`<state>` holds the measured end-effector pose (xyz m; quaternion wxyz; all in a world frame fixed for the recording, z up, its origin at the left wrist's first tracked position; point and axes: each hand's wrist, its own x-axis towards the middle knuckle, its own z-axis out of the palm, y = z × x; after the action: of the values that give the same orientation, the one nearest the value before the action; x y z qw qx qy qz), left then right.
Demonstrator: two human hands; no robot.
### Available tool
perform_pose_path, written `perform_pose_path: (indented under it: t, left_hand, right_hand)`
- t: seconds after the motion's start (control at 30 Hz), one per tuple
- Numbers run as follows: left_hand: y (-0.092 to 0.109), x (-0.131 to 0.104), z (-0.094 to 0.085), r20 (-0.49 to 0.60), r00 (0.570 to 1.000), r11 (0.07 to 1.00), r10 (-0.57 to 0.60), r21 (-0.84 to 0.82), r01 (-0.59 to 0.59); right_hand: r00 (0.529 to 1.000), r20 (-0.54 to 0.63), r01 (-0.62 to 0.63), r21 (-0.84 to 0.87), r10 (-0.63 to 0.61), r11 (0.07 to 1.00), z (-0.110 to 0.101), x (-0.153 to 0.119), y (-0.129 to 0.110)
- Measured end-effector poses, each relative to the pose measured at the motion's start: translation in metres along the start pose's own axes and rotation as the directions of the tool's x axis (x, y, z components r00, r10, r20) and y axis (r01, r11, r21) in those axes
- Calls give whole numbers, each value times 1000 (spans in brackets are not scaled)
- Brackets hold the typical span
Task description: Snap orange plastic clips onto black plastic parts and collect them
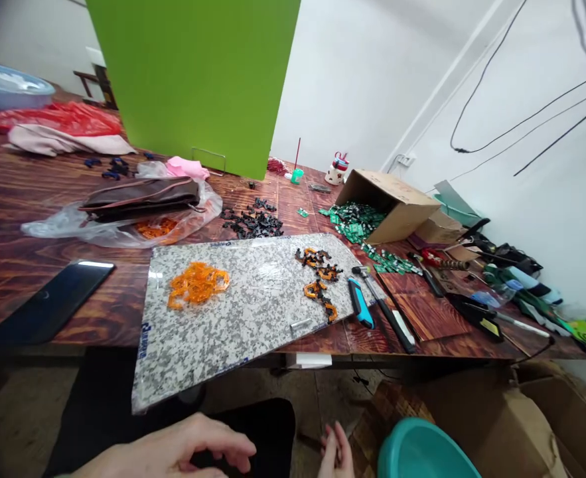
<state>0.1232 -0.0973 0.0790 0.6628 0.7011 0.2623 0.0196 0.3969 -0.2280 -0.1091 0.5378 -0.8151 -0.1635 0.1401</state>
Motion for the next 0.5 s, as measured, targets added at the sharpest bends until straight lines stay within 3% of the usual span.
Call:
perform_pose_path:
  t: [0.1, 0.2, 0.33, 0.5]
  left_hand:
    - [2, -11, -16, -10, 1000, 999, 26, 21, -26]
    - [-11, -25, -29, -77, 997, 999, -20, 49, 24]
    - [-38, -40, -40, -20, 987, 979, -157, 130, 159]
    - [-75, -44, -47, 33, 948, 922, -318, 244, 301]
  right_hand:
    - [998, 42, 48, 18, -49, 999, 7, 7, -24]
    - [993, 79, 89, 31, -91, 996, 24, 11, -35]
    - [986, 113, 118, 60, -124, 991, 50, 8, -31]
    - [961, 244, 103, 115, -129, 988, 76, -18, -16]
